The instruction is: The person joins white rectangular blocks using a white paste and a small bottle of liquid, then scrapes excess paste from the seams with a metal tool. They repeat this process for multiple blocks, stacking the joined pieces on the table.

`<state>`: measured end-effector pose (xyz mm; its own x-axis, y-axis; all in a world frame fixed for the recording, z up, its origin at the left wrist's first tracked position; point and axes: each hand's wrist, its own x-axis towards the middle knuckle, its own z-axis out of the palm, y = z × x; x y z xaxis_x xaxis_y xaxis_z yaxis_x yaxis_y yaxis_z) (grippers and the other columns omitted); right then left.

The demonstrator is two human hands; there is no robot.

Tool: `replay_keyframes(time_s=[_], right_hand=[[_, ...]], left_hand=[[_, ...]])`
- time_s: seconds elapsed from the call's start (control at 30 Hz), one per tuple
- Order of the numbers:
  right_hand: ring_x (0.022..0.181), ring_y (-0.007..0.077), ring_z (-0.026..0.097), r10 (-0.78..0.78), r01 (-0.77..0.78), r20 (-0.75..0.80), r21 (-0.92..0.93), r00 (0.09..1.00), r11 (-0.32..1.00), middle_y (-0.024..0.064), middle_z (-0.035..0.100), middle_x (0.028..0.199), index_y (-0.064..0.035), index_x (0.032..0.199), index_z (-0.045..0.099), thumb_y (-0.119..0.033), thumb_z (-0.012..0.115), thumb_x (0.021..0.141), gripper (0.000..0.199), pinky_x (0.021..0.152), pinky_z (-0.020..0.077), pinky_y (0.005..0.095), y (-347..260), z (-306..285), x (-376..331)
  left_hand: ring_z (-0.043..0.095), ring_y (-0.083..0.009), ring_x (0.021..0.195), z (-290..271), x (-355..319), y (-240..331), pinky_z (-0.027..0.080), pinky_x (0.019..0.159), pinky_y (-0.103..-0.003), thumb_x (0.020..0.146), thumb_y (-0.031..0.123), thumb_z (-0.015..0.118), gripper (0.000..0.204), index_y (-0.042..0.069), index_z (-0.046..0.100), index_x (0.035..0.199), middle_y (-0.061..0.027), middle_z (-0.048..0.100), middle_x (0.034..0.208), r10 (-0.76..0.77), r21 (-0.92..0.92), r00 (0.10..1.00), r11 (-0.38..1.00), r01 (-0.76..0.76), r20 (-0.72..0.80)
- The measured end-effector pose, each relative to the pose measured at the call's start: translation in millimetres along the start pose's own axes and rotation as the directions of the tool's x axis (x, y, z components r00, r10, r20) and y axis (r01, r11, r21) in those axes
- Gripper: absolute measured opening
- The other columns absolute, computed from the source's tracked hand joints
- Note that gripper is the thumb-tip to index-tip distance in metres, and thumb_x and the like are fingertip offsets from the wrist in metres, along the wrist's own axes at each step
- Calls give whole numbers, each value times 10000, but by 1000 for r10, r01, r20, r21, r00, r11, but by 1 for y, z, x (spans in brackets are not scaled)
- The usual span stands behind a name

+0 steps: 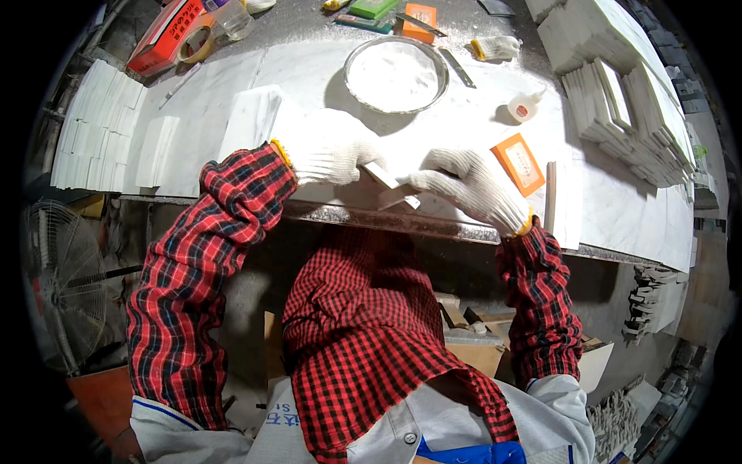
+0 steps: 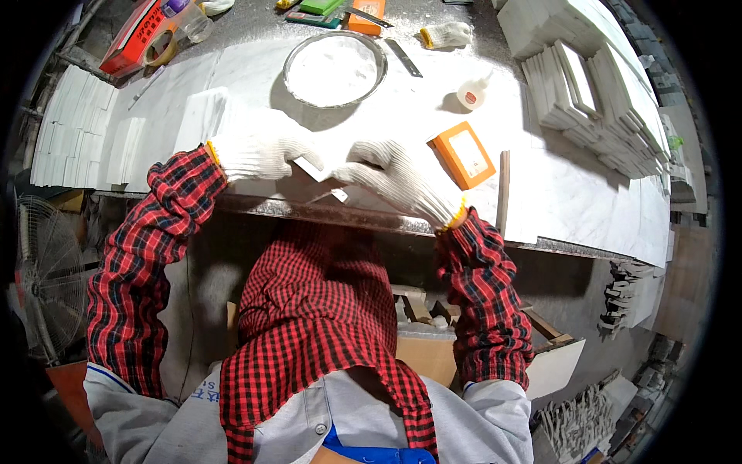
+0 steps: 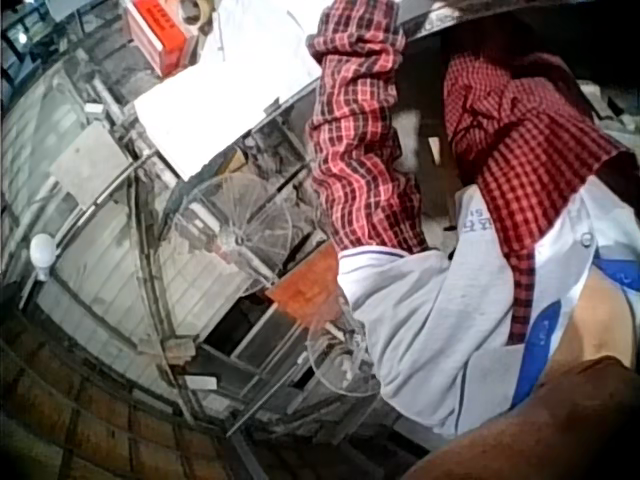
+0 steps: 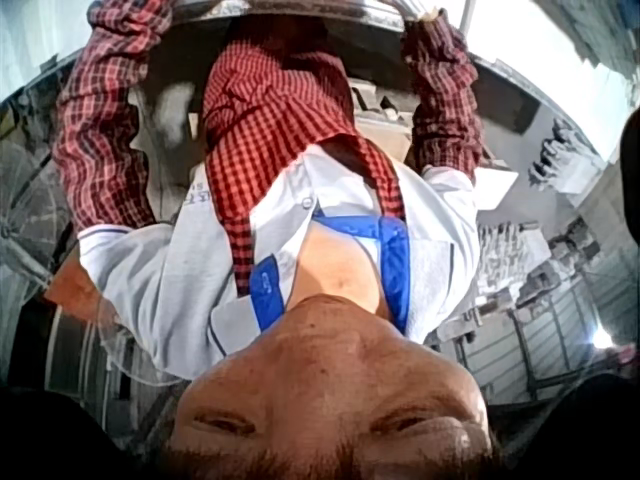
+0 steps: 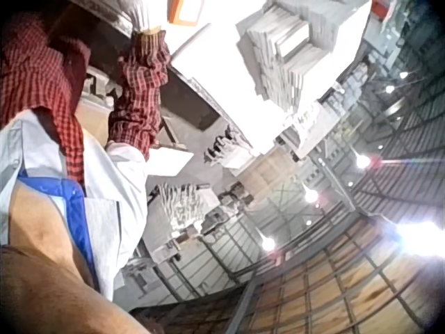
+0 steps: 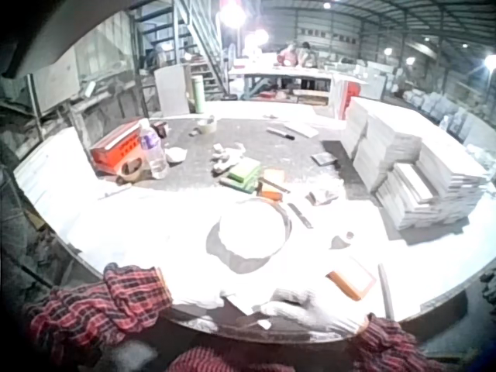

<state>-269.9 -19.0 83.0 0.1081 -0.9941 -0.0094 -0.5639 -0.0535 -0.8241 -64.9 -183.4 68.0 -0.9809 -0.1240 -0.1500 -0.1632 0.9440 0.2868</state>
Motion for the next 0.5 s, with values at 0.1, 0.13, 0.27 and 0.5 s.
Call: replay_keyframes(time_s=[0.1, 0.13, 0.27, 0.5], right_hand=[[648, 125, 577, 31, -32, 45, 33, 998, 999, 64, 661, 720, -43, 913, 731, -311, 708, 946, 271, 633, 484, 314, -2, 4, 5], [644, 124, 576, 27, -28, 74, 12, 997, 1000, 63, 660, 717, -45, 912, 733, -310, 709, 946, 268, 633, 484, 311, -5, -3, 1], [625, 105, 556, 82, -69, 109, -121, 991, 990, 43, 651, 695, -55, 895, 749, -310, 742, 915, 256, 597, 462, 301, 22, -28, -40], [682, 113, 577, 54, -54, -36, 12, 998, 998, 53, 644, 734, -27, 906, 732, -284, 716, 929, 259, 624, 463, 296, 0, -14, -18]], left_hand=[[708, -298, 841, -2, -1, 2, 570, 723, -414, 730, 110, 668, 363, 277, 756, 1039, -44, 729, 894, -9, 0, 1000, 1000, 9, 12], [707, -301, 843, -3, -4, 2, 569, 724, -418, 735, 113, 666, 358, 274, 756, 1042, -47, 728, 898, -21, -4, 1000, 1000, 21, -3], [705, -309, 859, -8, -4, 9, 568, 737, -428, 753, 120, 655, 355, 271, 752, 1060, -59, 727, 919, -79, 100, 997, 992, 77, 14], [708, -302, 869, -2, -8, 1, 574, 755, -419, 762, 100, 644, 372, 263, 759, 1077, -61, 730, 915, -25, 9, 999, 1000, 25, -41]])
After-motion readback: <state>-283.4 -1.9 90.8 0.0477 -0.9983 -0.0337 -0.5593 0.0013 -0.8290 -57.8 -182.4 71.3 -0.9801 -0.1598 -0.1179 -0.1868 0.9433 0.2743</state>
